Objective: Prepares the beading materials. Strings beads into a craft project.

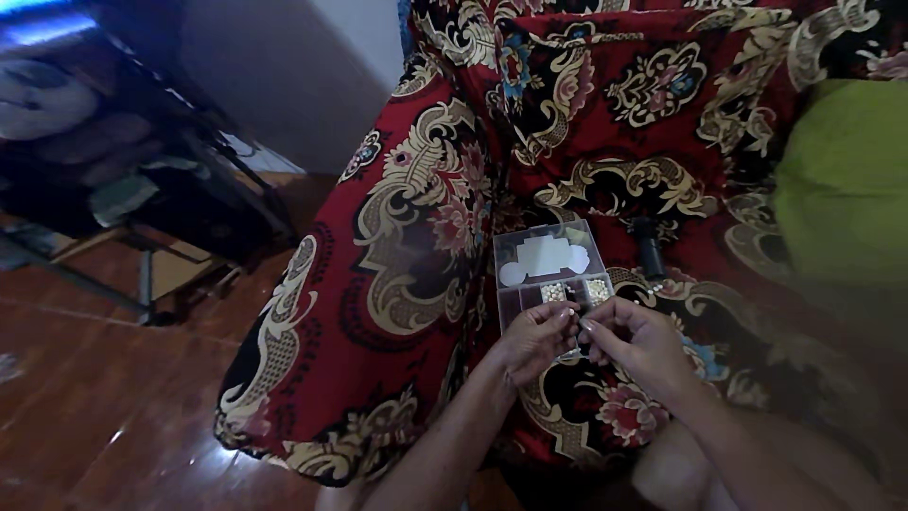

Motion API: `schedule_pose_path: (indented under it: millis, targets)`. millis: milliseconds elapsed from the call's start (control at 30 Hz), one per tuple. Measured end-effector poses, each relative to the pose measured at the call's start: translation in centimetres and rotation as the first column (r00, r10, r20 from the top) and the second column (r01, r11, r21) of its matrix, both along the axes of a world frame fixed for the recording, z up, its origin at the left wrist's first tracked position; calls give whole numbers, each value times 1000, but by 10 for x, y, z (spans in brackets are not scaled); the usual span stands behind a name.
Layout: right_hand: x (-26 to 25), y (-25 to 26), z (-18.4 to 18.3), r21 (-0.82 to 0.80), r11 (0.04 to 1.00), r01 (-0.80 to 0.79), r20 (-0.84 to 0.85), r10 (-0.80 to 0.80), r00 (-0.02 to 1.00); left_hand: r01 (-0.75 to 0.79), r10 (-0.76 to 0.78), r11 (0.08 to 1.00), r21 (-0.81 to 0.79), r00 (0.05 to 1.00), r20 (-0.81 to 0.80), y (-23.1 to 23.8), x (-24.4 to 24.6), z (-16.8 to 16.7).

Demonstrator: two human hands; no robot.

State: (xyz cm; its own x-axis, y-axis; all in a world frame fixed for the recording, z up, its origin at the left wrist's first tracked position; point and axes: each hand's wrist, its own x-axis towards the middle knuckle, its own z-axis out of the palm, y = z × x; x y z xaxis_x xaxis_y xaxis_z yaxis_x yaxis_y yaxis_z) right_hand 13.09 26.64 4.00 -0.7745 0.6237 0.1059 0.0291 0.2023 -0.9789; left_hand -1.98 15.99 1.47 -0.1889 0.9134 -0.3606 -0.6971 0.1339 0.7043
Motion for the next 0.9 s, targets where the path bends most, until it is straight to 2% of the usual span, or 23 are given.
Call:
schedule_pose_path:
  millis: [100,367,533,900]
  targets:
    - [0,-1,-1,-7,1000,6,-1,-6,1000,1,-1,1000,19,1000,-20,0,2,2]
    - [-1,-4,0,17,1000,21,12,-21,1000,-18,36,997,80,972,-231,0,-1,3]
    - [-3,-4,-4,83,996,19,-5,-19,1000,-64,75,996,54,970,-230,1,1,5]
    - [-3,-3,-4,88,996,23,28,-26,999,-62,65,998,25,984,-168,2,0,3]
